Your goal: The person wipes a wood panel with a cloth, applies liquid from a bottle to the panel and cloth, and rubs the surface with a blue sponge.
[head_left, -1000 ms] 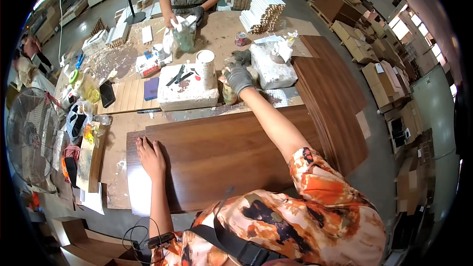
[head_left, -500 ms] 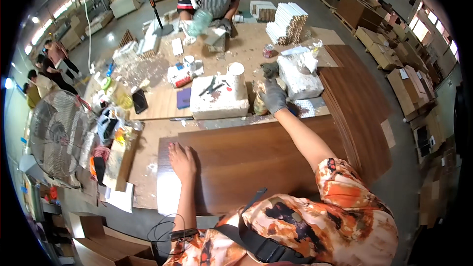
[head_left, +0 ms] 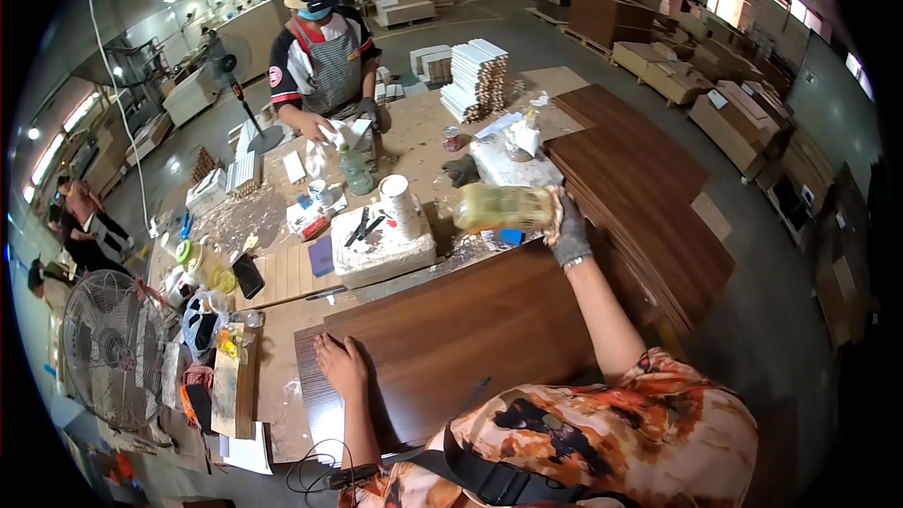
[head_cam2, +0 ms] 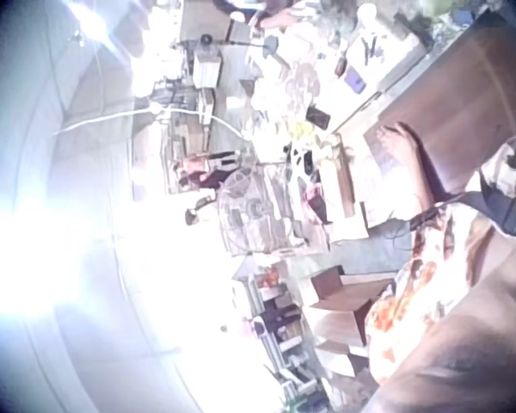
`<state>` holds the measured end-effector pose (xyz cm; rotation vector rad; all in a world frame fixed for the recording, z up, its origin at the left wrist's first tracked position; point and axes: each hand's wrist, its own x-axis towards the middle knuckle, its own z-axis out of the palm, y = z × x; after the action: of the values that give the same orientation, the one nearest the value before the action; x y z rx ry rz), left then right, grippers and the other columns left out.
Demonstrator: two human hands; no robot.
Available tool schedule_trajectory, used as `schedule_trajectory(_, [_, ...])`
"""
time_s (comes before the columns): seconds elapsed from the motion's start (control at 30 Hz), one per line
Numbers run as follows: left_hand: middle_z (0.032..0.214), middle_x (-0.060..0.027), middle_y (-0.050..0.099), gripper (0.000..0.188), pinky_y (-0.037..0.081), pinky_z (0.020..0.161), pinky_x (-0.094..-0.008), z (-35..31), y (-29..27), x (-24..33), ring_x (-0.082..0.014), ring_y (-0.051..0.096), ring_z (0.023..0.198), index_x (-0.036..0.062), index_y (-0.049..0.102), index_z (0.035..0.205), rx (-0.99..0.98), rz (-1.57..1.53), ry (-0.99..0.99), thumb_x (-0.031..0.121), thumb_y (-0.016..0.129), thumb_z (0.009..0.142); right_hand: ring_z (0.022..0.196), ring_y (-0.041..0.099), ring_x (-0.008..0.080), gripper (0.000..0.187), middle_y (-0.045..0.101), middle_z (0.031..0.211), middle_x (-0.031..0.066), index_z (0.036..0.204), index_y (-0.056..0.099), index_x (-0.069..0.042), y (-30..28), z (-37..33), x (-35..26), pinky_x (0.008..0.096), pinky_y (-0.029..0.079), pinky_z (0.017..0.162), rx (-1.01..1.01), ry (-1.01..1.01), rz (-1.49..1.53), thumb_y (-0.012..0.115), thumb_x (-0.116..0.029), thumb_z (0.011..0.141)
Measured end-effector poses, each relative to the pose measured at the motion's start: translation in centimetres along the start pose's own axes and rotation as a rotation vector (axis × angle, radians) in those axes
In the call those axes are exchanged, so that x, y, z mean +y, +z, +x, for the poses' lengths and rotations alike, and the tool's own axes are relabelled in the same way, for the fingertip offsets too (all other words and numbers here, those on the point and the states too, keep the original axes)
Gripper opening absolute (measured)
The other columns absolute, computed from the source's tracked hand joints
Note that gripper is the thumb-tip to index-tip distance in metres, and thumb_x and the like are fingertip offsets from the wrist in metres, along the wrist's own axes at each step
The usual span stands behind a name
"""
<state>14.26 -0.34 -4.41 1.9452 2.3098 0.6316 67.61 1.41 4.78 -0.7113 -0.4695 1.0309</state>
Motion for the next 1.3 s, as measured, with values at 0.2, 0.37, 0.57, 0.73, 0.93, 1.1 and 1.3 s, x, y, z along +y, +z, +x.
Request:
schedule_trajectory(0.2, [0.162,-0.0247,0.039,0.064,0.024,0.126,-0.0484,0.4,-0.3,1.1,-0.0372,0.034,0.152,-0.0062,0.041,0.152,-0.025,-0.003,0.03,0.039,0.048,0.107,0.123,0.062,0.0282,0.04,0.066,0.135,0.0121,0.132,0.061,-0.003,-4.2,-4.7,1.2,0.0413,0.051,0.107,-0.095,-0.817,-1.485,0.059,-0.03,0.102])
schedule_trajectory(0.37, [0.162,-0.0253,0.039,0.063,0.025,0.126,-0.0478,-0.3,-0.1,-0.6,-0.0371,0.034,0.153,-0.0065,0.044,0.151,0.02,0.006,-0.01,0.038,0.049,0.106,0.109,0.068,0.0206,0.029,0.069,0.113,0.0065,0.113,0.062,-0.007,2.3,-8.6,-6.3,0.036,0.057,0.096,-0.007,-0.212,-0.166,0.066,-0.033,0.1])
schedule_trajectory(0.57, [0.161,-0.0252,0.04,0.064,0.026,0.125,-0.0483,0.1,0.6,0.1,-0.0375,0.034,0.152,-0.0068,0.043,0.151,0.006,-0.001,0.046,0.039,0.049,0.107,0.092,0.066,0.0173,0.033,0.069,0.1,0.0042,0.106,0.064,-0.005,10.7,-13.6,-11.6,0.0335,0.055,0.087,-0.261,-0.845,-1.242,0.08,-0.031,0.094])
schedule_trajectory(0.73, [0.164,-0.0221,0.038,0.064,0.024,0.126,-0.047,0.0,1.2,-0.7,-0.0343,0.033,0.154,-0.0041,0.041,0.154,-0.006,0.047,0.016,0.041,0.045,0.108,0.097,0.066,0.0156,0.031,0.068,0.106,0.0065,0.111,0.061,-0.007,7.5,-11.0,-14.0,0.0358,0.057,0.087,-0.059,-0.723,-0.702,0.077,-0.028,0.095])
schedule_trajectory(0.93, [0.164,-0.0217,0.038,0.063,0.023,0.127,-0.0482,0.3,0.9,-0.2,-0.035,0.032,0.154,-0.0029,0.04,0.155,-0.006,0.032,0.047,0.04,0.046,0.109,0.091,0.064,0.0214,0.024,0.067,0.106,0.0064,0.112,0.063,-0.012,1.4,-5.0,-14.4,0.0381,0.054,0.078,-0.253,-0.245,0.154,0.053,-0.031,0.103])
schedule_trajectory(1.1, [0.162,-0.0218,0.041,0.06,0.024,0.127,-0.046,0.4,0.5,0.3,-0.035,0.035,0.153,-0.0023,0.042,0.154,0.012,0.025,0.031,0.039,0.046,0.109,0.096,0.068,0.0185,0.033,0.07,0.104,0.0035,0.107,0.064,-0.009,2.2,-2.9,-10.6,0.0372,0.06,0.084,-0.18,-0.361,0.213,0.057,-0.041,0.103])
schedule_trajectory(1.3, [0.162,-0.0205,0.042,0.059,0.025,0.126,-0.0463,0.0,0.7,-0.9,-0.0353,0.037,0.151,-0.0012,0.044,0.153,0.031,0.026,0.011,0.039,0.046,0.109,0.103,0.07,0.0244,0.043,0.069,0.11,0.0085,0.117,0.064,-0.008,15.3,-4.8,-5.8,0.0395,0.06,0.086,-0.34,-0.667,-1.199,0.07,-0.046,0.097])
